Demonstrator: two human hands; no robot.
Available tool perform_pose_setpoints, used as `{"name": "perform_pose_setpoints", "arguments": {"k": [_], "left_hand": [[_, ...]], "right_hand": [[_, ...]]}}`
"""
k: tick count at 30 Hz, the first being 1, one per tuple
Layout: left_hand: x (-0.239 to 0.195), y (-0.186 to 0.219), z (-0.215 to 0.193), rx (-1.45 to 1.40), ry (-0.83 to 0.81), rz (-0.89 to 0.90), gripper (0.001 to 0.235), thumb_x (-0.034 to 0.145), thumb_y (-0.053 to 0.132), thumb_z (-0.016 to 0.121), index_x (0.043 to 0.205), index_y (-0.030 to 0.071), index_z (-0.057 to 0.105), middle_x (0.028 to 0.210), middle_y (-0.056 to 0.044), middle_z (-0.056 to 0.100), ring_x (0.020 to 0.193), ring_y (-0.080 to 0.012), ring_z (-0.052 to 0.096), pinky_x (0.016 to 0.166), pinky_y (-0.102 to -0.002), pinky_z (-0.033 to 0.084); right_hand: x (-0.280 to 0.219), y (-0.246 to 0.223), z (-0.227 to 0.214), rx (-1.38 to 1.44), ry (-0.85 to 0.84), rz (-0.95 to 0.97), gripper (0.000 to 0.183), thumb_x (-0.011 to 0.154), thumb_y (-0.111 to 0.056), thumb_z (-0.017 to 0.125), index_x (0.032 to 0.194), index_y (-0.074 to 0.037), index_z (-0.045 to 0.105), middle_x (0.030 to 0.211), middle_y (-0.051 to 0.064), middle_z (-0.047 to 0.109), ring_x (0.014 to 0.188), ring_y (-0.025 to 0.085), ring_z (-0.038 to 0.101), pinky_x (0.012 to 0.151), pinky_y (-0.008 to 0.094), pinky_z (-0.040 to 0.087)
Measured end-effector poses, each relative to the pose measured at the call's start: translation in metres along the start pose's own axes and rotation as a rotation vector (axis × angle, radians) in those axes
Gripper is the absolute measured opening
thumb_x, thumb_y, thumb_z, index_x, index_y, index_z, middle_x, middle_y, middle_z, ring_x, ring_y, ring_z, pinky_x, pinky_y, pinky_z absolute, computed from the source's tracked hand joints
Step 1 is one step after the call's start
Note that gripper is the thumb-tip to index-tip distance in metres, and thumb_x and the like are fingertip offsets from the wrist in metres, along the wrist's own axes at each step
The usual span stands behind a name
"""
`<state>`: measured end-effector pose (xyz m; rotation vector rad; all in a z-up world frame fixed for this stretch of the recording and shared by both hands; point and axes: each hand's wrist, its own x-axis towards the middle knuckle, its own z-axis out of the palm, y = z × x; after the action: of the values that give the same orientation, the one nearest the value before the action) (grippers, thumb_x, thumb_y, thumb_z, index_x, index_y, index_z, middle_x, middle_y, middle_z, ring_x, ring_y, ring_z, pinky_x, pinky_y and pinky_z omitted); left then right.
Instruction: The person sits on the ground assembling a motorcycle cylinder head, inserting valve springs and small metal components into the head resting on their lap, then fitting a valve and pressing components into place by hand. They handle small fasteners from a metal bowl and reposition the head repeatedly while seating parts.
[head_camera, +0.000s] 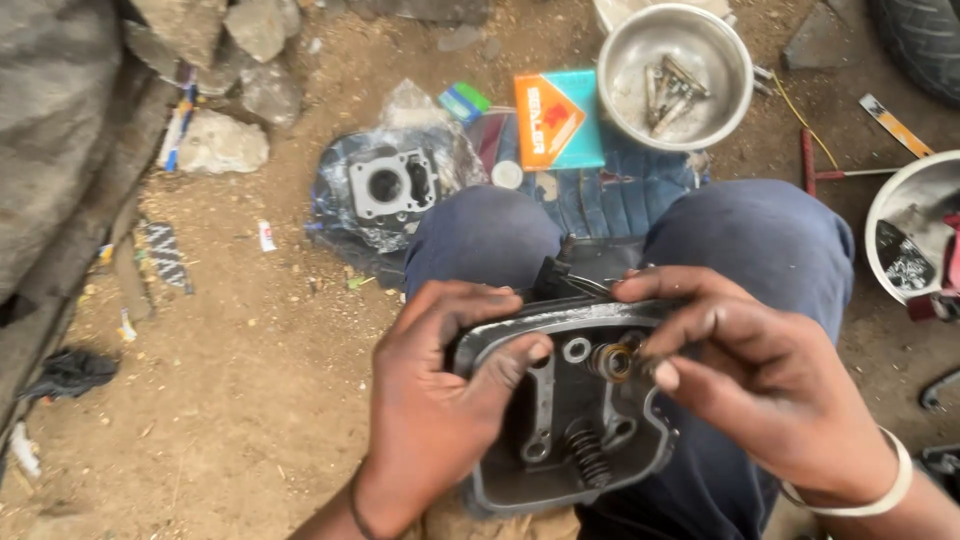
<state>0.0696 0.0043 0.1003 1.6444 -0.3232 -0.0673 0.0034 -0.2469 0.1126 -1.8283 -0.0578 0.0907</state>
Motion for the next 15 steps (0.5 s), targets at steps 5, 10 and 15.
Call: {"name": "perform_pose_setpoints", "arguments": {"k": [5, 10, 15], "left_hand": [[0.008, 0.000, 0.009, -0.014, -0.048, 0.058, 0.026, 0.087, 0.013, 0.082, 0.106, -0.002, 0.071, 0.111, -0.015, 0.071, 0.106, -0.0214, 0.073, 0.089, -0.032, 0.061], [0.009, 0.001, 0.015, -0.002, -0.063, -0.032, 0.027, 0.084, 0.013, 0.083, 0.103, -0.001, 0.072, 0.111, -0.014, 0.070, 0.105, -0.0202, 0.074, 0.086, -0.031, 0.063], [0.013, 0.005, 0.017, 0.043, -0.069, 0.012, 0.028, 0.085, 0.013, 0.083, 0.103, -0.003, 0.070, 0.111, -0.014, 0.069, 0.104, -0.0204, 0.073, 0.087, -0.031, 0.061]], "right_hand": [[-0.002, -0.011, 0.000, 0.170, 0.052, 0.065, 0.010, 0.093, 0.002, 0.068, 0.099, 0.005, 0.075, 0.144, 0.019, 0.058, 0.099, 0.009, 0.063, 0.076, 0.022, 0.053], [-0.002, -0.005, -0.007, 0.042, 0.051, 0.061, 0.011, 0.086, 0.005, 0.074, 0.097, 0.004, 0.074, 0.142, 0.018, 0.060, 0.101, 0.011, 0.059, 0.076, 0.022, 0.050], [0.018, -0.009, -0.025, 0.113, -0.109, 0.093, 0.015, 0.084, 0.003, 0.078, 0.099, 0.002, 0.076, 0.138, 0.016, 0.054, 0.118, 0.017, 0.060, 0.088, 0.027, 0.056]]}}
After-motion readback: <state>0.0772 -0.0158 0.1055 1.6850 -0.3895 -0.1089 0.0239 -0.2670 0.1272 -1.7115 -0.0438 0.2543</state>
